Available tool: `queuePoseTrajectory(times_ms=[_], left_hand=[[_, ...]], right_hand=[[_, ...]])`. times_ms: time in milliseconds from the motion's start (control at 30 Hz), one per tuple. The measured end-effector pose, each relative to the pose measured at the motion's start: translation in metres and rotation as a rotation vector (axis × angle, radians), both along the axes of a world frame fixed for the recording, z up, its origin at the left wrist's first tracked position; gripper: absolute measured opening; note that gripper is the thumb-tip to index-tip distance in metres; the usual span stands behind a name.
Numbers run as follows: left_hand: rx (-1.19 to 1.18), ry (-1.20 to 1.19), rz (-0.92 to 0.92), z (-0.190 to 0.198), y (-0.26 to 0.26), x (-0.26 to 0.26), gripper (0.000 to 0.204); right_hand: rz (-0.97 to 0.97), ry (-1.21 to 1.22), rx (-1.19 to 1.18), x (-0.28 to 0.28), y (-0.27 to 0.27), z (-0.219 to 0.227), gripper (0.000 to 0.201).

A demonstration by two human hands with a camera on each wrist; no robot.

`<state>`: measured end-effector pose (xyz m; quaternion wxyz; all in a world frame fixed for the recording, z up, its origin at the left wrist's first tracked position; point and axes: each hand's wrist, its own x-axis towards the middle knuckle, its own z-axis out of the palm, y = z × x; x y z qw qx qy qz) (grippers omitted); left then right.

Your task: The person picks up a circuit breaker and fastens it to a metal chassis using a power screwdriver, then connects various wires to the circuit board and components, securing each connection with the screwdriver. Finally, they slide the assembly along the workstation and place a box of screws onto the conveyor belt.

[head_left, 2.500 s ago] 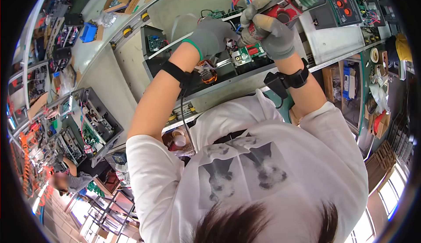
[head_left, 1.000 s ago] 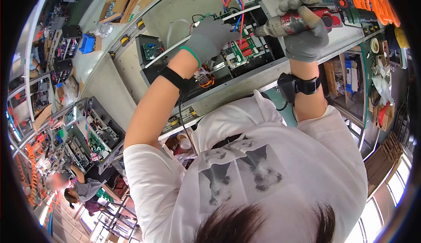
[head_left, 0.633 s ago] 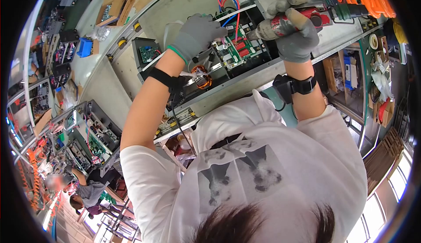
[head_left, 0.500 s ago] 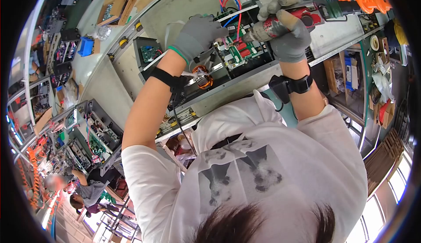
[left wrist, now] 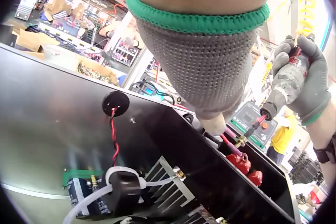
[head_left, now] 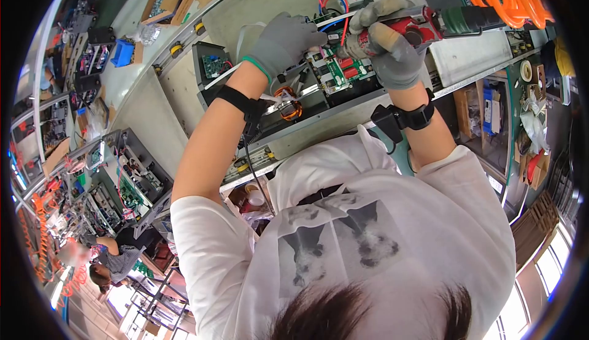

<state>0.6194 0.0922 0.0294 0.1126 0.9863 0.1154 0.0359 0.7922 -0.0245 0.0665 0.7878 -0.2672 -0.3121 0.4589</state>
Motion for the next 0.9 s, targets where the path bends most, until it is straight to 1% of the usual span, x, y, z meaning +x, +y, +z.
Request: queuePoseTrajectory(times_ms=[67, 200, 267, 300, 367, 467, 600, 667, 800, 867, 900], left_hand=[[0.032, 0.015, -0.004, 0.001, 0.000, 0.000, 0.017], [0.016, 0.039, 0.019, 0.003, -0.004, 0.001, 0.016], [0.026, 0.070, 0.053, 0.001, -0.006, 0.001, 0.015], [0.025, 0.067, 0.055, -0.001, -0.008, 0.003, 0.015], [0.009, 0.120, 0.078, -0.005, -0.010, 0.006, 0.014], [0.006, 0.110, 0.106, -0.009, -0.012, 0.005, 0.013], [-0.003, 0.139, 0.134, -0.008, -0.012, 0.005, 0.013], [-0.004, 0.173, 0.114, -0.010, -0.009, 0.004, 0.011], [0.028, 0.233, 0.134, -0.001, -0.008, 0.001, 0.012], [-0.046, 0.288, 0.169, 0.005, -0.010, -0.002, 0.016], [-0.047, 0.288, 0.180, 0.003, -0.011, -0.004, 0.016]], right_hand=[[0.080, -0.043, 0.004, 0.002, -0.001, 0.000, 0.027], [0.070, -0.041, 0.024, -0.005, -0.002, 0.002, 0.028], [0.063, -0.228, -0.002, -0.004, -0.004, -0.002, 0.028], [0.065, -0.231, -0.002, -0.003, -0.004, -0.004, 0.028], [0.108, -0.340, -0.002, -0.002, -0.003, -0.009, 0.029], [0.076, -0.296, 0.033, -0.008, -0.003, -0.017, 0.031], [0.121, -0.273, 0.004, -0.008, -0.003, -0.016, 0.029], [0.115, -0.389, 0.004, -0.014, -0.004, -0.010, 0.026], [0.132, -0.480, -0.030, -0.023, -0.004, 0.001, 0.025], [0.134, -0.629, -0.047, -0.022, -0.003, 0.002, 0.026], [0.144, -0.628, -0.043, -0.022, -0.002, 0.001, 0.026]])
